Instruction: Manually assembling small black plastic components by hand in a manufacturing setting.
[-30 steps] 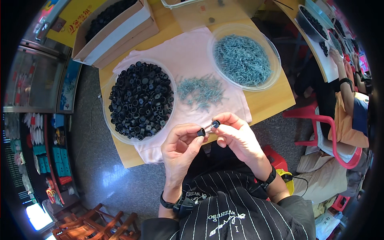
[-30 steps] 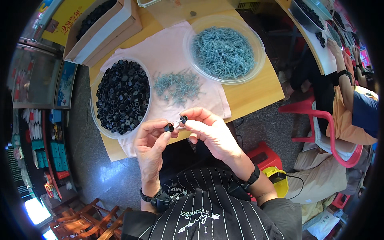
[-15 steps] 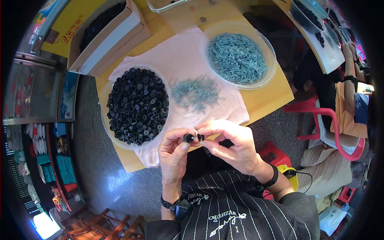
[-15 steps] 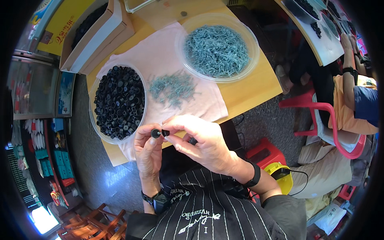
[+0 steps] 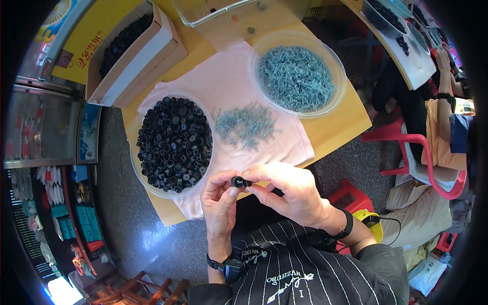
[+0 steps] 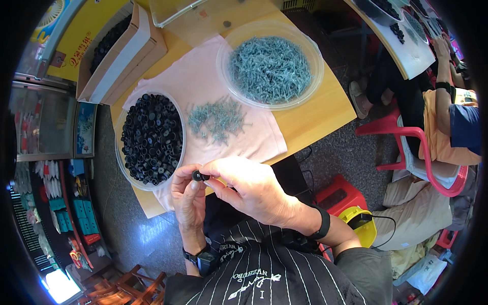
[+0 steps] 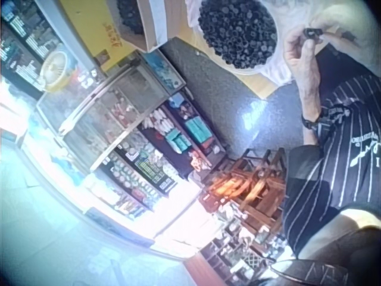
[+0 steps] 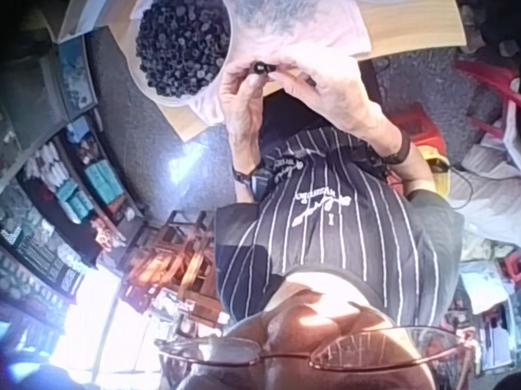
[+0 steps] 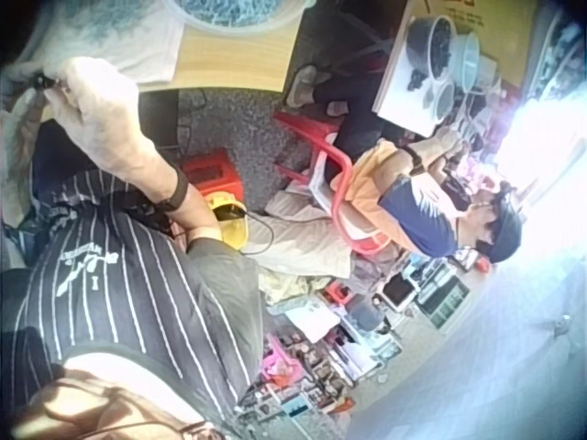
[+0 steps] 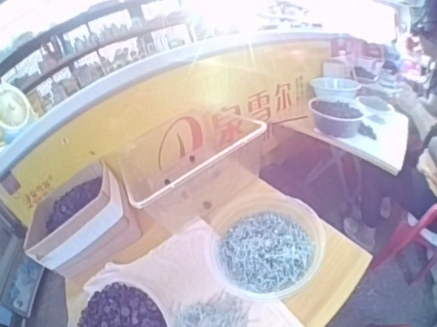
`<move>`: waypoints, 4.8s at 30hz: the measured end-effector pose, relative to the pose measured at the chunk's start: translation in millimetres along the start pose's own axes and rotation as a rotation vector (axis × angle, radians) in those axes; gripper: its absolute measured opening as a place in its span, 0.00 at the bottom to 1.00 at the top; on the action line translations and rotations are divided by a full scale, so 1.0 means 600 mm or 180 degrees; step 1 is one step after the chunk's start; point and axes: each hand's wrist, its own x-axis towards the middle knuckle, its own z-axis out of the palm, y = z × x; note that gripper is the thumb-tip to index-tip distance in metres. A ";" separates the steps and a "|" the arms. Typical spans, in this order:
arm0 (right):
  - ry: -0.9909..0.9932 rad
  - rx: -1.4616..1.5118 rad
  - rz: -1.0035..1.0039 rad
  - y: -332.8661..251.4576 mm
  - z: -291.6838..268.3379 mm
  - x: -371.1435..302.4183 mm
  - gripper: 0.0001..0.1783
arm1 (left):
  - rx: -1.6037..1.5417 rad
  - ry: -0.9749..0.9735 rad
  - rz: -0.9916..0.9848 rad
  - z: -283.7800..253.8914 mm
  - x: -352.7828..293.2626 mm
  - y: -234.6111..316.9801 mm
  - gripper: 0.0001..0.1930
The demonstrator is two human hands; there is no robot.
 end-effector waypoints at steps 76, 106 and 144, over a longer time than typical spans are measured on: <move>0.0621 -0.1063 -0.0729 0.060 0.022 -0.008 0.23 | -0.0036 0.0308 -0.0246 0.031 -0.004 -0.044 0.09; 0.0078 0.1856 0.1112 0.041 0.011 0.036 0.14 | -0.0182 0.0267 0.0103 0.047 0.010 -0.009 0.10; 0.0532 -0.1178 -0.0386 0.041 -0.069 0.246 0.14 | 0.5526 0.0048 0.1746 -0.005 0.115 0.092 0.10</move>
